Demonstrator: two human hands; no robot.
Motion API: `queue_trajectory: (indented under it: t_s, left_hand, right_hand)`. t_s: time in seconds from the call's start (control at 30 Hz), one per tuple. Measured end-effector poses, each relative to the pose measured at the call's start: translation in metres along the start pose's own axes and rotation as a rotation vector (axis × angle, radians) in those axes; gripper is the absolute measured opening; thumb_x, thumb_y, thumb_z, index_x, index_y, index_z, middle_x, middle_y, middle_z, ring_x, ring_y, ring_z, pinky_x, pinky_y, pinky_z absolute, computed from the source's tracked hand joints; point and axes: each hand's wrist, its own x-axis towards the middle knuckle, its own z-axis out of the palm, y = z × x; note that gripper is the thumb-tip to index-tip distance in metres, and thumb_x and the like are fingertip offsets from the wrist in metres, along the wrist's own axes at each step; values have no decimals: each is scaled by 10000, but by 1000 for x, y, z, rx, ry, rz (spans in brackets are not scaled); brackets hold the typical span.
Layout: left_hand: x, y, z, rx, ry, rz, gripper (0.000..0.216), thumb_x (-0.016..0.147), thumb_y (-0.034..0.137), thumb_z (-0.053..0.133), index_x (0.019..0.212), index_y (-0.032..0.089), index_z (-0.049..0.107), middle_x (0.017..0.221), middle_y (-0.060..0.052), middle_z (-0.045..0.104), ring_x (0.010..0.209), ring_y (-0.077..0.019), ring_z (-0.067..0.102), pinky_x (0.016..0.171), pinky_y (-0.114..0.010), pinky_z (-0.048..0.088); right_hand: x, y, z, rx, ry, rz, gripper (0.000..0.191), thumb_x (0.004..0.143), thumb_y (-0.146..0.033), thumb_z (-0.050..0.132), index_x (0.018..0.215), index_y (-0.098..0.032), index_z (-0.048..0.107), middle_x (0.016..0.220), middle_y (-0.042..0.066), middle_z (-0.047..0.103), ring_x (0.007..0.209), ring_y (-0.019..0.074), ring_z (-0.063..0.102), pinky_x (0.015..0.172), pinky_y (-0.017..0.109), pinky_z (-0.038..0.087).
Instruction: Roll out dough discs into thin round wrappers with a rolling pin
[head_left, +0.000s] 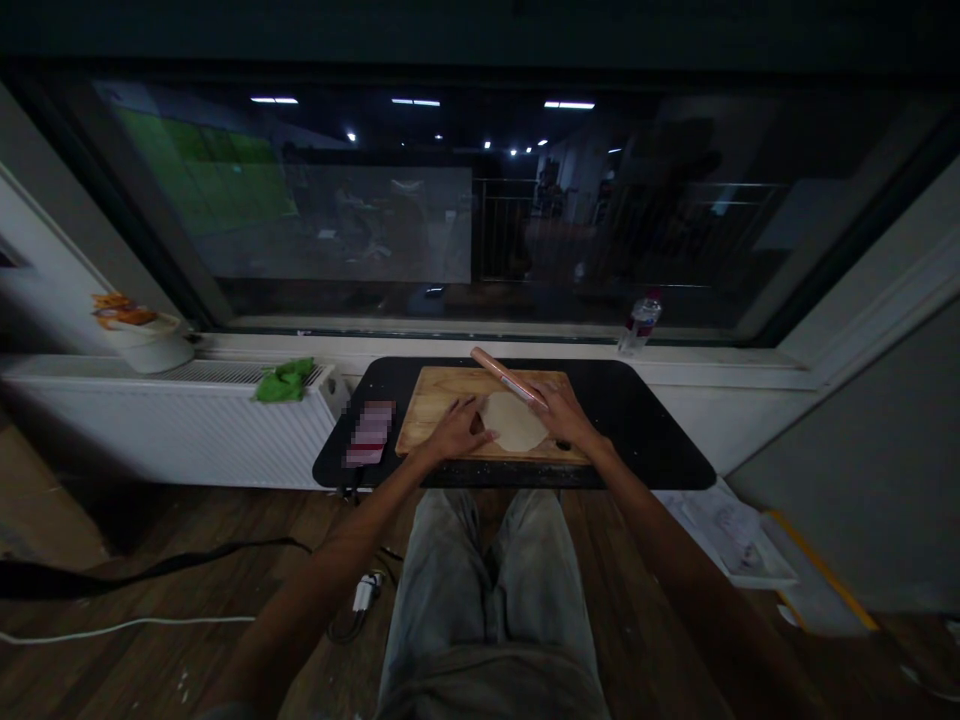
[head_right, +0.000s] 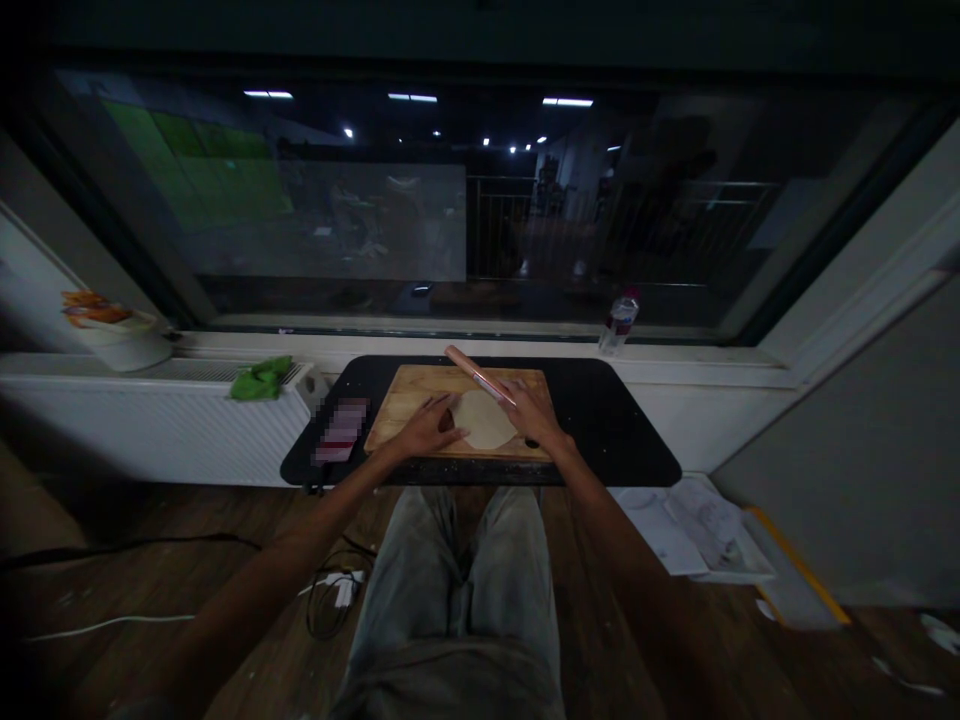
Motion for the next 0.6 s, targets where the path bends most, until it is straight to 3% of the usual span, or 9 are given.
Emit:
queue_trajectory:
  t_s: [0.13, 0.23, 0.37, 0.47, 0.6]
  left_hand:
    - [2, -4, -8, -70, -16, 36, 854, 974, 558, 801, 1714, 212, 552, 1751, -159, 590, 1678, -382, 477, 1422, -556, 351]
    - [0, -6, -7, -102, 59, 17, 774, 981, 511, 799, 1668, 214, 601, 1666, -149, 652, 1579, -357, 570, 1369, -531, 439]
    - [-6, -6, -4, -37, 134, -25, 411, 1037, 458, 751, 1370, 221, 790, 1437, -128, 752, 1388, -324, 668, 1273, -493, 524]
    - [-10, -3, -2, 61, 118, -15, 244, 1073, 416, 705, 1178, 235, 830, 1362, -119, 760, 1329, -323, 668, 1230, -501, 532]
    - [-15, 9, 4, 201, 116, -44, 272, 1126, 384, 605, 1256, 247, 801, 1423, -129, 722, 1357, -335, 623, 1226, -536, 507]
  right_hand:
    - [-4, 3, 2, 7, -1, -1, 490, 1151, -323, 569, 1623, -247, 674, 1532, 142, 754, 1422, 330, 693, 1256, 489, 525]
    - [-7, 2, 2, 7, -13, 4, 473, 1149, -306, 572, 1603, -248, 688, 1513, 135, 758, 1394, 320, 709, 1244, 479, 535]
    - [-10, -2, -4, 37, -44, 52, 449, 1154, -281, 563, 1575, -226, 710, 1524, 142, 753, 1421, 312, 701, 1253, 456, 529]
    - [-13, -4, -8, 47, -48, 98, 457, 1156, -292, 575, 1593, -235, 699, 1545, 142, 744, 1465, 322, 674, 1257, 460, 530]
    - [-16, -4, -10, 38, -63, 138, 470, 1162, -307, 576, 1615, -232, 678, 1581, 149, 722, 1493, 329, 657, 1268, 475, 527]
